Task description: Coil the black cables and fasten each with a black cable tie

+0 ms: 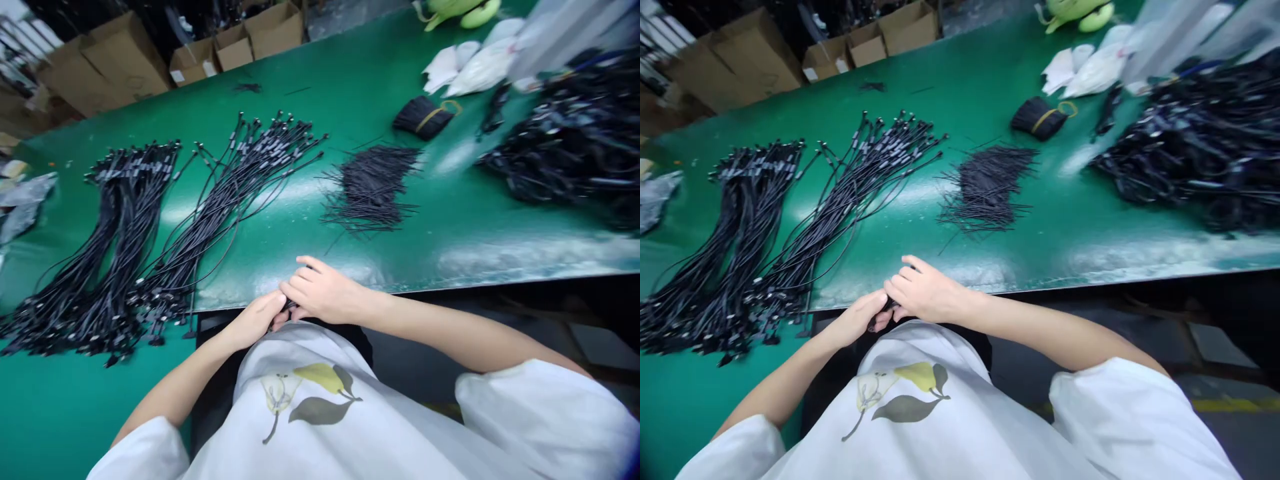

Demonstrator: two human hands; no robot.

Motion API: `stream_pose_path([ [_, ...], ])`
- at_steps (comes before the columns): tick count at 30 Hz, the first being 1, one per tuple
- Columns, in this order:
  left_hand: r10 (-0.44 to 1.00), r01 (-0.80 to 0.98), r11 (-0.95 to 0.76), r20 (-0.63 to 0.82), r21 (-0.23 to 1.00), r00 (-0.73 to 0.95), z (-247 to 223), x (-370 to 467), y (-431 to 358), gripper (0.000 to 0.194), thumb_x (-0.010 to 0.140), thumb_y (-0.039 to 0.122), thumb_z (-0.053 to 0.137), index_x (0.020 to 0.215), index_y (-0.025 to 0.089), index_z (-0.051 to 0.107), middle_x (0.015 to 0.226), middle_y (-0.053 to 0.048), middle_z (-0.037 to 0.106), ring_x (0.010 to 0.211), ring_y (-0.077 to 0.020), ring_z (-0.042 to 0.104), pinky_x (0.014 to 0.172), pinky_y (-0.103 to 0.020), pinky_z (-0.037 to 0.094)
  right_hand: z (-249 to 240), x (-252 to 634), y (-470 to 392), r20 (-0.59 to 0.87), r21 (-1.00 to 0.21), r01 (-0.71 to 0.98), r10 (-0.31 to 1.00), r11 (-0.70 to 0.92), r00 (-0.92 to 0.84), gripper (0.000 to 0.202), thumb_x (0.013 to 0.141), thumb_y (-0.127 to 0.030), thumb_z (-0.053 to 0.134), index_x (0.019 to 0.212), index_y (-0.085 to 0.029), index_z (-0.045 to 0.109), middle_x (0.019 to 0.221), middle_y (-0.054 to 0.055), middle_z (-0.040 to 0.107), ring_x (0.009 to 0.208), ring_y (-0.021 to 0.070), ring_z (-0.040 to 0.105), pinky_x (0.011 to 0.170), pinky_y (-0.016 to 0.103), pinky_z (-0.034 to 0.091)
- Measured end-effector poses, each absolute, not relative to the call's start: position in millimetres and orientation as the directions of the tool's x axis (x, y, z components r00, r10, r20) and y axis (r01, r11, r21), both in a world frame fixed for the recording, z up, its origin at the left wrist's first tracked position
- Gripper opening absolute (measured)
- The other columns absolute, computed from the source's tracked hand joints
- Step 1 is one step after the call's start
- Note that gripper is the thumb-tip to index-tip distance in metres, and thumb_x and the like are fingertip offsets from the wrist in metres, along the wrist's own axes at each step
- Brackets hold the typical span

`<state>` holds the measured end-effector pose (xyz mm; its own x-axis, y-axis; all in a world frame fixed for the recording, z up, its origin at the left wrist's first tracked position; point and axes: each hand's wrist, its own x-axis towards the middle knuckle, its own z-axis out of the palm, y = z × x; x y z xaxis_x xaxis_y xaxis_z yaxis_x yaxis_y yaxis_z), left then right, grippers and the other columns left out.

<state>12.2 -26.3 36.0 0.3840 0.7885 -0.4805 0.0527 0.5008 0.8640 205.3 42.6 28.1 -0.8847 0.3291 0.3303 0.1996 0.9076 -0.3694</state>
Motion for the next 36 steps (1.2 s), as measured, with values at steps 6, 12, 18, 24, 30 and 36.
stream_pose_path([
  [6,0.764,0.337,0.389,-0.505,0.857,0.401,24.7,22.5,-23.8,0.036,0.097,0.049,0.033,0.082,0.019,0.046,0.059,0.006,0.04,0.054,-0.011,0.033,0.053,-0.024,0.029,11.6,219.0,31.0,0.146,-0.126,0.329,0.346,0.936,-0.927,0.034,0.1,-0.039,0.035,0.095,-0.012,0.056,0.082,0.008,0.057,0.071,0.0188,0.052,0.06,0.032,0.034],
  [12,0.793,0.544,0.161,-0.436,0.823,0.425,22.1,38.1,-10.1,0.026,0.093,0.039,0.046,0.075,0.021,0.05,0.064,0.001,0.051,0.059,-0.0146,0.043,0.06,-0.025,0.031,10.2,233.5,36.6,0.007,-0.201,0.362,0.371,0.91,-0.929,0.03,0.1,-0.025,0.032,0.09,-0.012,0.058,0.075,0.008,0.063,0.065,0.0185,0.058,0.056,0.03,0.034],
  [18,0.774,0.621,0.01,-0.399,0.784,0.491,20.2,47.1,-2.0,0.023,0.093,0.035,0.047,0.081,0.021,0.06,0.074,-0.002,0.061,0.067,-0.0173,0.051,0.065,-0.027,0.032,10.3,241.9,43.7,-0.118,-0.398,0.389,0.375,0.831,-0.92,0.03,0.094,-0.04,0.051,0.091,-0.012,0.061,0.083,0.008,0.069,0.076,0.0202,0.065,0.063,0.029,0.041],
  [24,0.791,0.246,0.399,-0.468,0.883,0.394,-5.0,52.2,-6.7,0.041,0.088,0.056,0.051,0.074,0.017,0.055,0.057,0.003,0.047,0.056,-0.0131,0.044,0.059,-0.026,0.035,13.9,273.5,76.9,0.177,-0.558,0.292,0.456,0.776,-0.872,0.031,0.095,-0.042,0.049,0.1,-0.016,0.066,0.095,0.007,0.069,0.088,0.0177,0.062,0.078,0.031,0.045],
  [30,0.853,-0.408,0.513,-0.501,0.755,0.145,7.4,48.8,4.0,0.037,0.076,0.047,0.073,0.08,0.016,0.053,0.06,0.006,0.04,0.053,-0.0071,0.039,0.057,-0.022,0.038,-21.1,361.8,190.7,0.307,-0.488,0.807,0.931,0.333,-0.198,0.033,0.097,-0.019,0.037,0.11,-0.017,0.067,0.112,0.013,0.062,0.102,0.0229,0.055,0.089,0.037,0.041],
  [36,0.793,-0.453,0.595,-0.578,0.664,0.194,13.3,42.5,-1.4,0.037,0.075,0.044,0.075,0.079,0.015,0.052,0.06,0.007,0.038,0.049,-0.0048,0.035,0.049,-0.019,0.036,-47.8,381.8,224.8,0.31,-0.351,0.889,0.932,0.295,-0.187,0.027,0.094,-0.023,0.045,0.098,-0.014,0.07,0.105,0.014,0.062,0.097,0.0247,0.053,0.086,0.037,0.04],
])
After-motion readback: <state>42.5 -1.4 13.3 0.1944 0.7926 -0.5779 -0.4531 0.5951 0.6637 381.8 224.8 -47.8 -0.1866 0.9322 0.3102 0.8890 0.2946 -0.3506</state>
